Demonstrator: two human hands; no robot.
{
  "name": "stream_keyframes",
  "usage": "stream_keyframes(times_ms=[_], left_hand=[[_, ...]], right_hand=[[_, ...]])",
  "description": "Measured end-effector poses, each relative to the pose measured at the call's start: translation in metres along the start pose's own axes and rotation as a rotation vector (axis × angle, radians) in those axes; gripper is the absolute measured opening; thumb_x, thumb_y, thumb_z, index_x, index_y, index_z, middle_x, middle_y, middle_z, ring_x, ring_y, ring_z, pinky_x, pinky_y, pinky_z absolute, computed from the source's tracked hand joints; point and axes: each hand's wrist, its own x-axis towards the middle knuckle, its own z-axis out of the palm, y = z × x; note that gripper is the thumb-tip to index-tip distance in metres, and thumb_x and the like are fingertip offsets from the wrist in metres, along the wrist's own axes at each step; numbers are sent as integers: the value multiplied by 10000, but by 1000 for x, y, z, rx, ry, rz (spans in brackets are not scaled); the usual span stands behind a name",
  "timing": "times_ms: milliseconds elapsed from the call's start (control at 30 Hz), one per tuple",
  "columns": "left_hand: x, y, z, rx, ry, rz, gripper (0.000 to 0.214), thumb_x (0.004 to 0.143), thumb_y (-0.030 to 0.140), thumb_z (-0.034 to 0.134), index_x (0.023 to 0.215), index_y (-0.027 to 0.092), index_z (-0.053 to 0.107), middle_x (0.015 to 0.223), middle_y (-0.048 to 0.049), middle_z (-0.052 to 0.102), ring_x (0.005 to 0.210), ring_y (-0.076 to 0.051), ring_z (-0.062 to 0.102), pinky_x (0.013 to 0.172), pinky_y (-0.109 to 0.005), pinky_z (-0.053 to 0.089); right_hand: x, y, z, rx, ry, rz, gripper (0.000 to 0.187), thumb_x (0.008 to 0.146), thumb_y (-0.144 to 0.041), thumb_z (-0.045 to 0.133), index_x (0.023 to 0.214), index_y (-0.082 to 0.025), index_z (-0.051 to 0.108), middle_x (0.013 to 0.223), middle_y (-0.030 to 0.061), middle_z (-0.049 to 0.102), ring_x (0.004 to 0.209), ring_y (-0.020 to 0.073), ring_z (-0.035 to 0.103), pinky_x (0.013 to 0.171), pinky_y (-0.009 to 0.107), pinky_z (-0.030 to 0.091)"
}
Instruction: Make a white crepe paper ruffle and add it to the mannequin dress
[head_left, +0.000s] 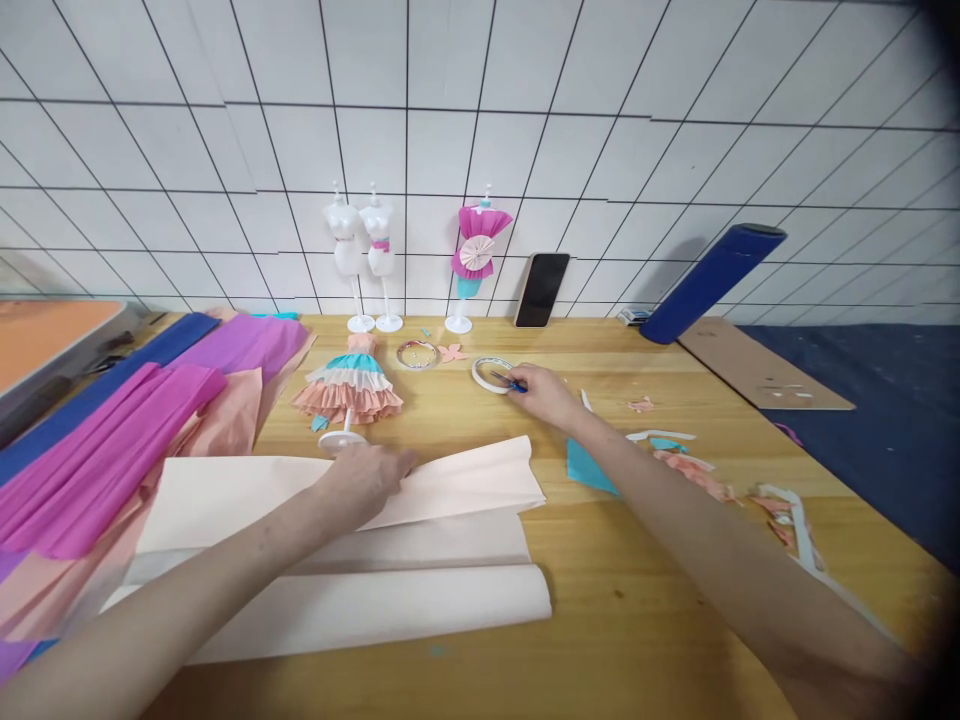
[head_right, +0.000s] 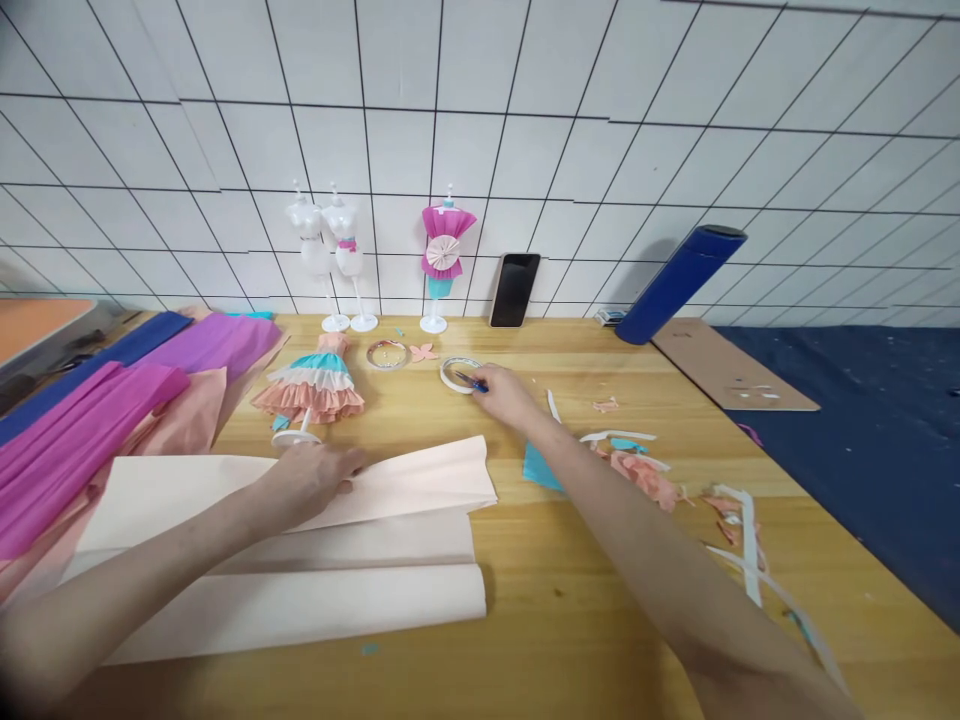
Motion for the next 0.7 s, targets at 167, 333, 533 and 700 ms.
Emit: stream_keyframes(times_ms=[167, 333, 533, 700], left_hand=[[5, 1, 3, 51, 24, 20, 197, 819, 120, 446, 974, 159, 561, 837, -95, 702, 758, -255, 666, 606, -306, 430], [7, 2, 11, 91, 70, 51, 221, 816, 80, 417, 975, 149, 554, 796, -109, 684, 715, -278, 663, 603, -348, 453], [4, 5, 15, 131, 113, 92, 226, 813, 45, 410, 975, 133, 542, 830, -127, 664, 726, -270, 654, 613, -361, 473], [-3, 12, 13, 158, 144, 117, 248, 818, 6, 382, 962, 127, 545, 837, -122, 649, 771, -249, 639, 643, -347, 485]], right_hand=[[0, -4, 4, 68, -82, -18, 306, 894, -302, 554, 1168, -166, 558, 1186, 80, 578, 977, 219, 601, 802, 411, 519], [-4, -11, 9, 114, -155, -27, 312, 893, -305, 556, 1169, -159, 554, 1171, 78, 583, 967, 220, 605, 794, 411, 523], [-4, -24, 6, 38, -95, -85, 282, 904, -301, 540, 1159, -181, 562, 1185, 80, 579, 978, 210, 600, 814, 407, 515], [-4, -36, 3, 21, -24, -91, 270, 909, -296, 531, 1156, -190, 564, 1193, 86, 576, 977, 200, 598, 820, 402, 514]])
